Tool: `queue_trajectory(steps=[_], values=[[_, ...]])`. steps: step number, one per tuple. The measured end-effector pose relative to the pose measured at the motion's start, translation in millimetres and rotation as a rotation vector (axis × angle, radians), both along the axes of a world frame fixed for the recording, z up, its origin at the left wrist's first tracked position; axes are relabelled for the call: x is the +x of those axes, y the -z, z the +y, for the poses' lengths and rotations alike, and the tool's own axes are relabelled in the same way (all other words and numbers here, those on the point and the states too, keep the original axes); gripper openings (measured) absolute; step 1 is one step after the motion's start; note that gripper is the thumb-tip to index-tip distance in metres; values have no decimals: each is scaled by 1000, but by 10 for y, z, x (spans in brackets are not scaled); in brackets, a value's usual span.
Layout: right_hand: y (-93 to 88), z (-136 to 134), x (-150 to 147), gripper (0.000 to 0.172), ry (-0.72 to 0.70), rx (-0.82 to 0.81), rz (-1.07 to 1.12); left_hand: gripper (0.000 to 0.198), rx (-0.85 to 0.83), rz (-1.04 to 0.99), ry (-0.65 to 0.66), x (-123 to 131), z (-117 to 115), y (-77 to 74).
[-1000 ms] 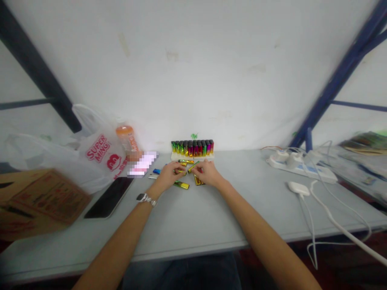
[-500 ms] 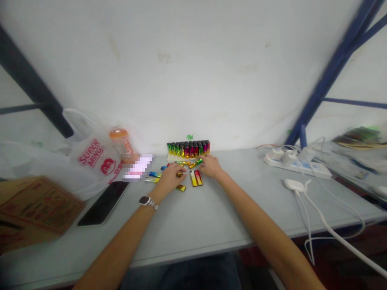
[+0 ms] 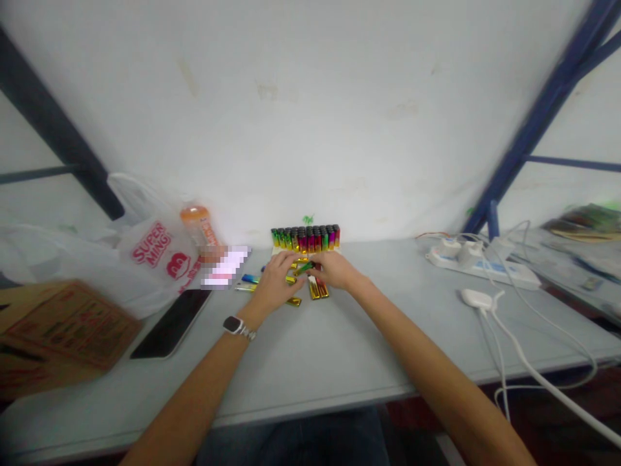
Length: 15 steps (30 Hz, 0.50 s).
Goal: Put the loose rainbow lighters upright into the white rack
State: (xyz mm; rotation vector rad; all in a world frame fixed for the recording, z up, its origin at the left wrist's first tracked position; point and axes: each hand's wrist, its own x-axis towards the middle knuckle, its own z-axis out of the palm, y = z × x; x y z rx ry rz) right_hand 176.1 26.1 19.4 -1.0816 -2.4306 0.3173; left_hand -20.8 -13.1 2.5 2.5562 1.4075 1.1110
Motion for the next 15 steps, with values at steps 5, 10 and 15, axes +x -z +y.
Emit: queue_trajectory(steps=[5,10,15], values=[[85,-285,-129,28,-2,-86,378,22,-264,-84,104,19,-14,16],[234,-361,-79,45,135,-161,618,25,-292,-322,62,30,-32,18],[331,-336,-89,54,166,-247,693,48,-259,-445,-27,130,-104,-8]])
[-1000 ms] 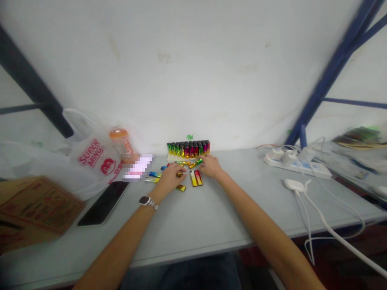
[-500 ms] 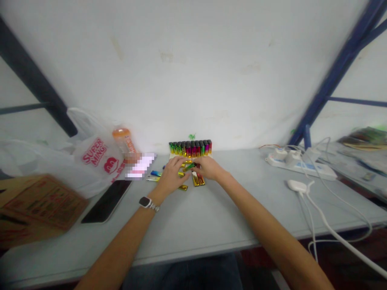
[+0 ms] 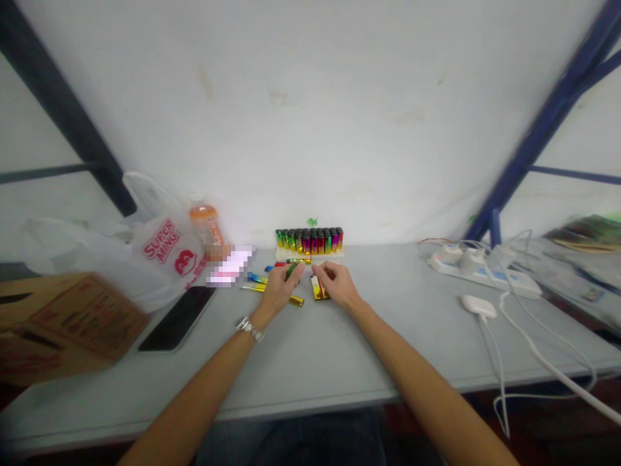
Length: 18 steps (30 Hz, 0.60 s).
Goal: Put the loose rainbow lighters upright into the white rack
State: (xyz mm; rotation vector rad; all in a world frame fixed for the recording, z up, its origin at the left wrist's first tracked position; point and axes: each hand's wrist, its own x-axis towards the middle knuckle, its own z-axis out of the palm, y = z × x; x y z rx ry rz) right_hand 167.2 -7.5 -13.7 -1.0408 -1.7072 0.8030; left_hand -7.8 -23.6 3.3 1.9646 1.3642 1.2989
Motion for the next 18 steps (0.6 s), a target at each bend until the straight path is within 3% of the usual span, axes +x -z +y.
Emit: queue_trajectory(steps=[5,18], values=[[28,0,-44,56,0,27,-59,44,-43,42,-139,85,-8,15],[2,4,-34,62,-10,2,-86,46,-30,54,-149,93,-47,0]])
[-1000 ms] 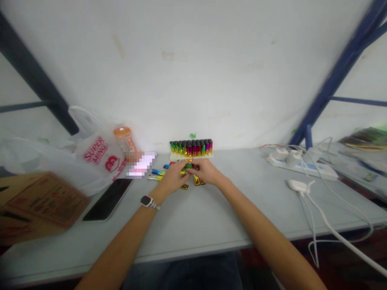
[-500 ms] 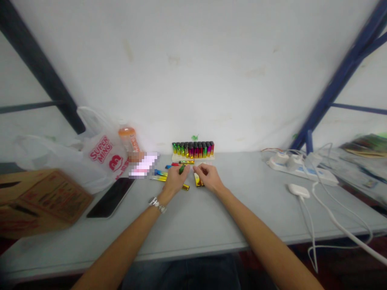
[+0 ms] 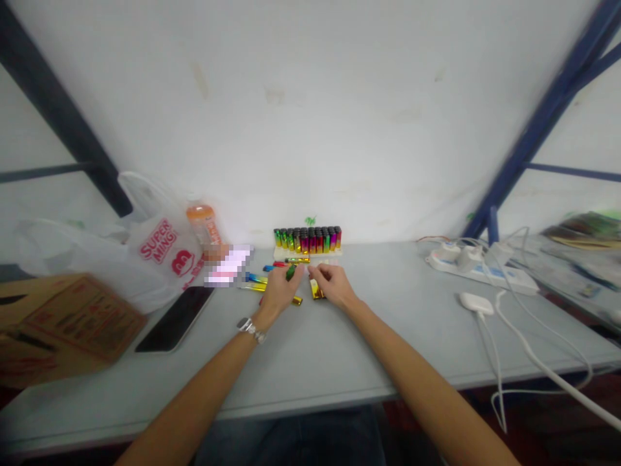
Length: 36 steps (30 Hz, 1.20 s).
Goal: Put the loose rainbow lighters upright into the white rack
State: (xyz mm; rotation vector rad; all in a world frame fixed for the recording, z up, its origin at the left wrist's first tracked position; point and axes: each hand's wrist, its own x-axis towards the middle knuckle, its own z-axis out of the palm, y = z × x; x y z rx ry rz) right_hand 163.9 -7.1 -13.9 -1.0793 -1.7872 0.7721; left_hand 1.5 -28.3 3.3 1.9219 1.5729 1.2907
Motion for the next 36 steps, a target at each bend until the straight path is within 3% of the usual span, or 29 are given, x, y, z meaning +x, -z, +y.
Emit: queue_trajectory(steps=[4,8,15,19,24,28,31,36], values=[[11,3,8,62,-17,-2,0,36,-31,12,-27,3,34,4],[-5,-26,-1,61,-34,-15,15,41,11,40,-4,-11,-10,-28],[14,-34,-108,41,-21,17,192,47,-14,133,137,57,-108,-15],[27,-8,-127,35,-6,-17,260,48,2,69,251,113,-96,57],[-39,27,11,44,-6,-230,413,49,-110,49,246,101,-51,134],[-87,211,279,45,90,-149,541,48,-77,47,255,94,6,192],[-118,458,527,37,191,6,447,42,-3,63,271,99,51,225],[-231,865,809,15,294,201,-4,24,88,174,273,105,77,244]])
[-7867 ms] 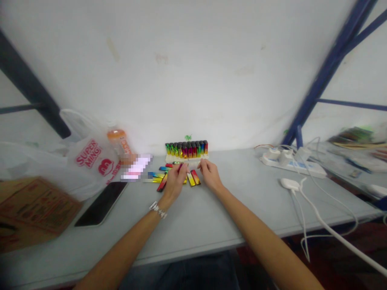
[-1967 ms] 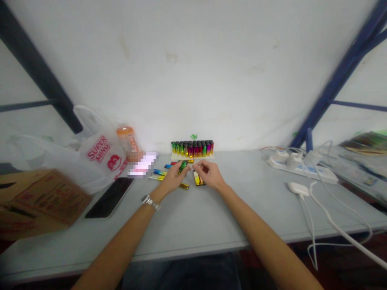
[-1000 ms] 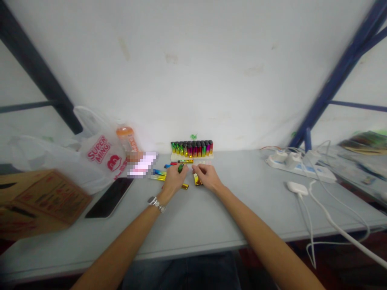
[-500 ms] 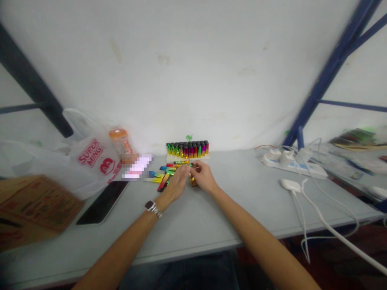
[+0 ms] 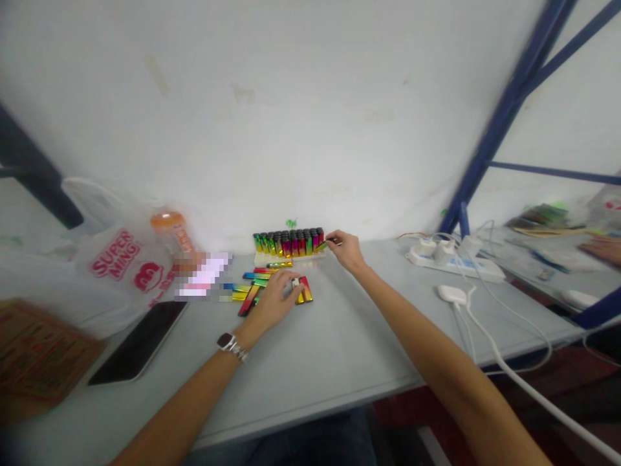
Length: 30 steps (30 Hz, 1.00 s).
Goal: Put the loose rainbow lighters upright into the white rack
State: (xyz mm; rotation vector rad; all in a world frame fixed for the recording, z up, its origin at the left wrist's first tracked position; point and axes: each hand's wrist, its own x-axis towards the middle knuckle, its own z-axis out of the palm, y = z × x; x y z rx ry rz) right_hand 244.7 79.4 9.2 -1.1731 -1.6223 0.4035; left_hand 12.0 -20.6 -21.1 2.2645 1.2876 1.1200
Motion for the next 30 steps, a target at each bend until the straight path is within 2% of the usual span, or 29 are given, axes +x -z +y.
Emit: queue_trajectory(steps=[8,14,19,22,25,27,30], values=[[-117,342,51,22,-85,21,-419,11,50,167,-13,-5,-9,9],[-47,478,29,25,-43,53,-529,22,22,311,-181,4,-46,-67],[194,368,-50,38,79,173,-528,30,21,383,-286,12,-72,-90],[305,265,-82,49,88,175,-533,33,13,424,-311,25,-16,-106],[374,149,-117,60,86,152,-445,32,-51,474,-322,52,75,-150],[406,48,-156,60,94,145,-336,35,-96,513,-323,70,129,-179],[420,-147,-246,49,113,156,-175,35,-88,563,-312,81,175,-191]])
